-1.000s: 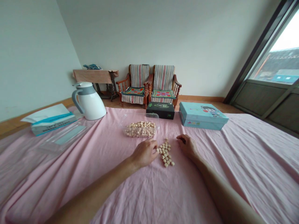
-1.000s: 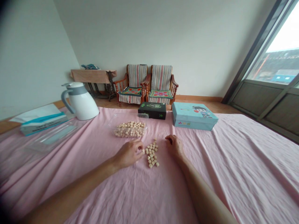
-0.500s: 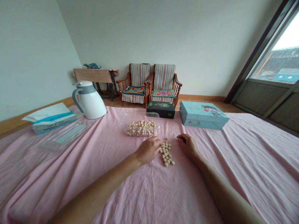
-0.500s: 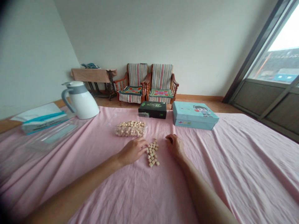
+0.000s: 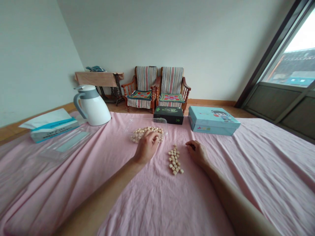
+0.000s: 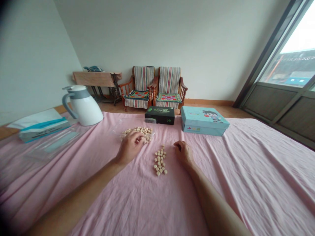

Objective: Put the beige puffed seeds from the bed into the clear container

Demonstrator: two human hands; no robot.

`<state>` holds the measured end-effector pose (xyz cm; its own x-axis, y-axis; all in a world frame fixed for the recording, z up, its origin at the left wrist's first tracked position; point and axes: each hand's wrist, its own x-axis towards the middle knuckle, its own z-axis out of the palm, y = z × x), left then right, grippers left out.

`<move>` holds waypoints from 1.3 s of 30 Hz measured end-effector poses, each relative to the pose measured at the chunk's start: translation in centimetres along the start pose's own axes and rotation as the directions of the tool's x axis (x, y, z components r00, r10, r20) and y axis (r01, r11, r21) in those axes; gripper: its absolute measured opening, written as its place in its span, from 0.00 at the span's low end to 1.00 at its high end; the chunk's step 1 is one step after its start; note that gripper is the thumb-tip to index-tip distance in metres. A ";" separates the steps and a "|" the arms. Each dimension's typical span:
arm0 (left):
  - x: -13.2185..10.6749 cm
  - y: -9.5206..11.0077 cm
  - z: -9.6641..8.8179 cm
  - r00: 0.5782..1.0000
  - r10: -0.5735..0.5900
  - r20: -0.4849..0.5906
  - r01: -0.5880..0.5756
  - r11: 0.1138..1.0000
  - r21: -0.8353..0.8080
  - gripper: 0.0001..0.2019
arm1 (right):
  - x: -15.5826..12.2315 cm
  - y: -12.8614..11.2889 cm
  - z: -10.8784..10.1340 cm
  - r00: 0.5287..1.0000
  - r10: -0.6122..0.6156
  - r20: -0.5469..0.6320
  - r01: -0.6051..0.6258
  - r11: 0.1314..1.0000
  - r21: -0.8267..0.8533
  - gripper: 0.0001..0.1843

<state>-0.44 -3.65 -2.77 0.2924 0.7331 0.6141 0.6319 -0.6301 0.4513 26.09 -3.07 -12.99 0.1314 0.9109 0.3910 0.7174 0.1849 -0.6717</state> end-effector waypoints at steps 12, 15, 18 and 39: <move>-2.9 1.1 2.9 0.909 0.147 0.389 -0.104 0.986 -0.128 0.09 | -0.1 -0.3 -0.2 1.000 0.000 0.007 0.000 1.000 -0.005 0.12; -3.6 1.5 3.4 0.881 0.128 0.457 -0.081 0.989 -0.120 0.06 | -0.1 -0.2 -0.2 1.000 0.005 0.002 -0.005 1.000 -0.007 0.12; -3.9 1.6 3.5 0.885 0.102 0.454 -0.064 0.993 -0.097 0.05 | -0.1 -0.2 -0.1 1.000 0.006 -0.001 -0.006 1.000 -0.005 0.12; -0.7 1.4 1.6 0.942 0.085 0.325 -0.098 0.995 0.025 0.05 | 0.0 -0.1 -0.1 1.000 0.005 -0.002 -0.005 1.000 0.000 0.12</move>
<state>1.41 -4.64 -3.61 0.5624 0.7204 0.4059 0.6180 -0.6923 0.3725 26.07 -3.14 -12.87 0.1367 0.9111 0.3888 0.7168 0.1799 -0.6736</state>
